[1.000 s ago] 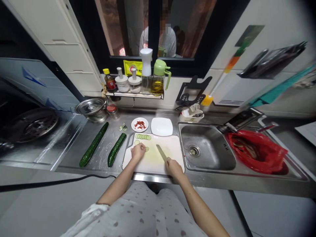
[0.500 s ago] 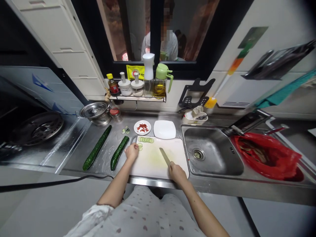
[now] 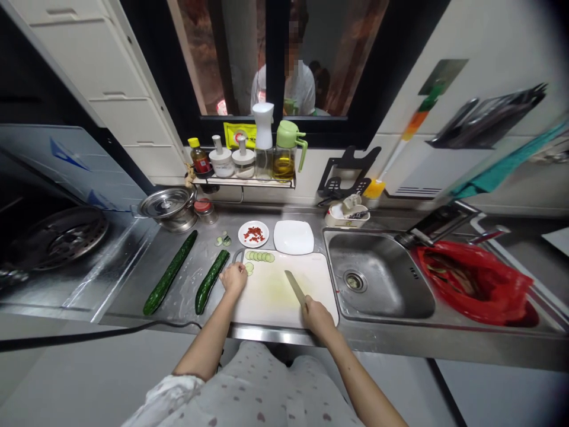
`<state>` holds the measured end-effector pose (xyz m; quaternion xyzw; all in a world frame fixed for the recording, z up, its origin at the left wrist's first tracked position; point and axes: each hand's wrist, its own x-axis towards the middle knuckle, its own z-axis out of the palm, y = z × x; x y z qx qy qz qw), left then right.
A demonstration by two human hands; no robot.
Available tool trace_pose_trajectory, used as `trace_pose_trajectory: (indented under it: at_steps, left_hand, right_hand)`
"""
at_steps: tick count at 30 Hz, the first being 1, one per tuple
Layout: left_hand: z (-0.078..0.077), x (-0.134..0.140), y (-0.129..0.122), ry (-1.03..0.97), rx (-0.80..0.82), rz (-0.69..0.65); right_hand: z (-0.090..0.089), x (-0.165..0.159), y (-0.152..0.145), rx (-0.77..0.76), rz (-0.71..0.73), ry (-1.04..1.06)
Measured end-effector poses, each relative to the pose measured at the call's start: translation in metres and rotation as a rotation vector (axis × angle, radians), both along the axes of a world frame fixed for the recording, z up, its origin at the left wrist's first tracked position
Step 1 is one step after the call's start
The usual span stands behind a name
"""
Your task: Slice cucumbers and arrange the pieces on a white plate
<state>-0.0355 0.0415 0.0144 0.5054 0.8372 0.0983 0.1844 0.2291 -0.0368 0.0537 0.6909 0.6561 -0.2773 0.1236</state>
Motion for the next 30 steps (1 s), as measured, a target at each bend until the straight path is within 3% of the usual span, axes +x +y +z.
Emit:
trace_pose_trajectory:
  at_steps: [4,11,21,30]
  left_hand:
    - [0.001,0.016,0.005,-0.008,0.045,-0.051]
    - [0.006,0.052,0.028,-0.021,0.076,-0.264]
    - [0.004,0.064,0.05,0.095,0.022,-0.443]
    - [0.008,0.071,0.049,-0.008,0.039,-0.35]
  right_hand:
    - [0.002,0.0,0.0,-0.007,-0.016,0.003]
    - [-0.002,0.002,-0.001,-0.008,-0.011,0.007]
    - [0.0,0.001,-0.002,-0.006,-0.005,0.003]
    - [0.007,0.0,-0.002,-0.015,0.002,-0.001]
